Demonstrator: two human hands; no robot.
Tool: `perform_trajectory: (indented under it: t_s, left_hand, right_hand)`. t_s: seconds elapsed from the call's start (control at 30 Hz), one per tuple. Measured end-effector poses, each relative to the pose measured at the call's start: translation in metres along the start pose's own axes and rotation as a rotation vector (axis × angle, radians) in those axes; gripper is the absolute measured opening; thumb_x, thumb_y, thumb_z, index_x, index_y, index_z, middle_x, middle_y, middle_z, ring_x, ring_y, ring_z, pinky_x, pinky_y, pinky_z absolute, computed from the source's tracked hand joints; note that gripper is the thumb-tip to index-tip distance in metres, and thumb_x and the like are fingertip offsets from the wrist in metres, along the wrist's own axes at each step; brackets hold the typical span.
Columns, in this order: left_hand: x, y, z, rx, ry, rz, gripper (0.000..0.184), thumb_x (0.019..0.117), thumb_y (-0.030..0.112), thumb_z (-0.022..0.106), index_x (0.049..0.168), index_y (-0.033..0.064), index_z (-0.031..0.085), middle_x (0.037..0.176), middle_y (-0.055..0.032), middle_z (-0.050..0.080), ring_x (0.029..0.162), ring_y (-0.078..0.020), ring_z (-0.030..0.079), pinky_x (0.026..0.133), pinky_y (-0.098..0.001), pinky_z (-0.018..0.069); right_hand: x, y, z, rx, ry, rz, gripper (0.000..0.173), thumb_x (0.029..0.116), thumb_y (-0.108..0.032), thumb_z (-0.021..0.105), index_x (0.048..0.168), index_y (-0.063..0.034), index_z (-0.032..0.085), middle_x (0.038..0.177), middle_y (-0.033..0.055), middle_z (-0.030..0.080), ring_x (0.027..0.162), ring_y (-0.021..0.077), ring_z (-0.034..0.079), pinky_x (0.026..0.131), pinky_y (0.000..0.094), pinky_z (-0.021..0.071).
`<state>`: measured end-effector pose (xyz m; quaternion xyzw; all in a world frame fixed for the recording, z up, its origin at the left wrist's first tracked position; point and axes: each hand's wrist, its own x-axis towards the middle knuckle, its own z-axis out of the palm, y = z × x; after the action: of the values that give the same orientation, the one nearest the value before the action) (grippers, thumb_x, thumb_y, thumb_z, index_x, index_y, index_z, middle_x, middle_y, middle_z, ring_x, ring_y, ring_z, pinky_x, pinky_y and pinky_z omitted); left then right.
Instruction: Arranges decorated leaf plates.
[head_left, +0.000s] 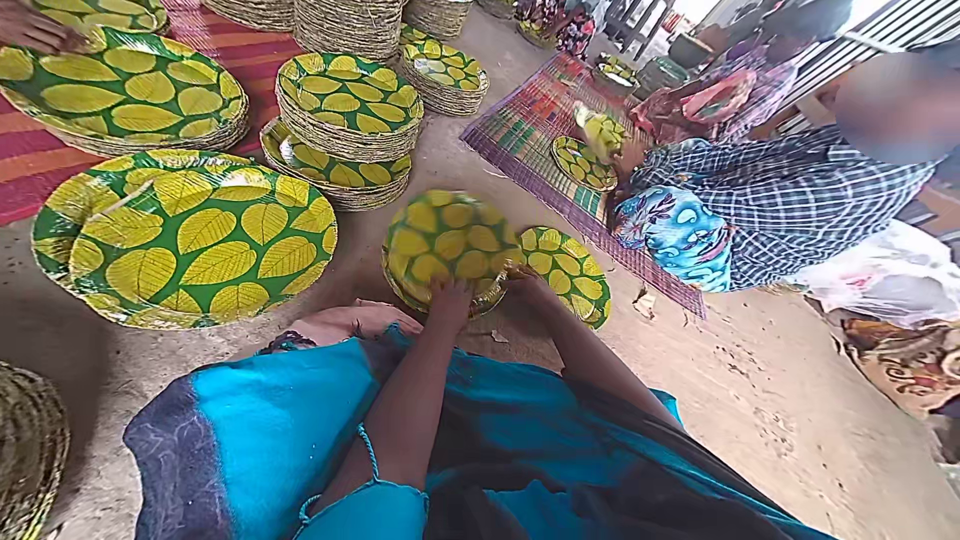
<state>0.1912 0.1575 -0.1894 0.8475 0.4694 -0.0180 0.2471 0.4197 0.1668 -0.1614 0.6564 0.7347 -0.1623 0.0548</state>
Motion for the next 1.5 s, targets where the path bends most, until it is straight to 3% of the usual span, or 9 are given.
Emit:
perform_trajectory:
  t_s: [0.17,0.37,0.5,0.7,0.83,0.93,1.0,1.07,1.5]
  left_hand:
    - [0.002,-0.001,0.004,0.015,-0.198,-0.040,0.057,0.1009,0.006,0.053,0.156,0.0165,0.046,0.169,-0.0094,0.029,0.156,-0.0423,0.023,0.117,-0.0740,0.0225]
    - [0.004,-0.001,0.003,-0.016,-0.135,-0.044,0.063,0.0936,0.012,0.068,0.153,0.0115,0.048,0.166,-0.0122,0.036,0.153,-0.0434,0.029,0.116,-0.0761,0.0218]
    - [0.005,0.000,0.004,-0.045,0.046,0.014,0.094,0.0936,0.032,0.075,0.167,0.0210,0.017,0.173,-0.0113,0.018,0.160,-0.0359,0.009,0.122,-0.0732,0.0039]
    - [0.002,0.004,0.003,0.057,0.168,0.061,0.106,0.0882,0.032,0.080,0.168,0.0313,0.010,0.176,-0.0034,0.003,0.161,-0.0316,-0.009,0.119,-0.0728,-0.0112]
    - [0.003,-0.004,0.007,0.019,-0.005,-0.057,0.071,0.0928,0.019,0.071,0.157,0.0141,0.043,0.162,-0.0176,0.039,0.147,-0.0459,0.035,0.117,-0.0714,0.0246]
    - [0.001,-0.001,0.005,0.006,-0.050,-0.085,0.059,0.0959,0.005,0.063,0.153,0.0124,0.050,0.159,-0.0205,0.042,0.142,-0.0470,0.041,0.110,-0.0707,0.0333]
    - [0.000,0.003,0.002,0.001,-0.052,-0.055,0.058,0.0941,-0.002,0.059,0.150,0.0151,0.055,0.156,-0.0207,0.046,0.138,-0.0467,0.047,0.106,-0.0693,0.0394]
    - [0.000,0.004,0.002,-0.011,-0.064,-0.029,0.059,0.0939,-0.005,0.056,0.148,0.0187,0.057,0.153,-0.0202,0.049,0.136,-0.0453,0.050,0.105,-0.0676,0.0416]
    - [0.005,0.001,0.013,-0.032,-0.008,0.049,0.078,0.0911,0.011,0.073,0.160,0.0189,0.039,0.163,-0.0160,0.038,0.147,-0.0422,0.038,0.116,-0.0663,0.0307]
  right_hand:
    - [-0.008,-0.002,0.009,-0.064,-0.184,0.535,0.096,0.0972,-0.033,0.069,0.164,0.0001,0.009,0.152,0.0290,0.047,0.135,0.0441,0.054,0.108,0.0606,0.0464]
    - [-0.008,-0.007,0.000,-0.085,-0.094,0.522,0.048,0.1041,-0.029,0.054,0.147,-0.0083,0.052,0.140,0.0242,0.060,0.130,0.0424,0.059,0.102,0.0648,0.0482]
    - [-0.007,-0.036,-0.011,-0.101,0.063,0.516,0.045,0.1071,-0.022,0.039,0.150,-0.0112,0.050,0.148,0.0177,0.055,0.125,0.0387,0.063,0.098,0.0593,0.0516]
    - [-0.001,-0.035,0.006,-0.001,0.029,-0.065,0.050,0.1040,-0.002,0.042,0.149,-0.0172,0.057,0.153,0.0078,0.055,0.142,0.0302,0.050,0.119,0.0532,0.0367]
    - [0.002,-0.030,0.013,-0.104,0.008,-0.076,0.053,0.1011,-0.001,0.044,0.143,-0.0269,0.063,0.159,-0.0034,0.049,0.152,0.0238,0.037,0.124,0.0550,0.0246]
    - [-0.002,-0.022,0.014,-0.096,-0.071,0.291,0.079,0.0947,-0.014,0.064,0.164,-0.0132,0.027,0.169,0.0118,0.029,0.152,0.0354,0.035,0.120,0.0618,0.0294]
    - [-0.005,-0.008,0.020,-0.122,-0.144,0.439,0.089,0.0959,-0.019,0.063,0.166,-0.0105,0.009,0.158,0.0238,0.042,0.135,0.0420,0.055,0.107,0.0608,0.0471]
    - [-0.010,-0.005,0.017,-0.109,-0.192,0.508,0.088,0.0965,-0.021,0.063,0.166,-0.0097,0.011,0.140,0.0281,0.058,0.127,0.0453,0.060,0.101,0.0621,0.0503]
    - [-0.001,-0.020,0.003,0.003,0.157,0.499,0.046,0.1077,-0.016,0.044,0.154,-0.0157,0.048,0.147,0.0186,0.057,0.132,0.0387,0.058,0.110,0.0604,0.0419]
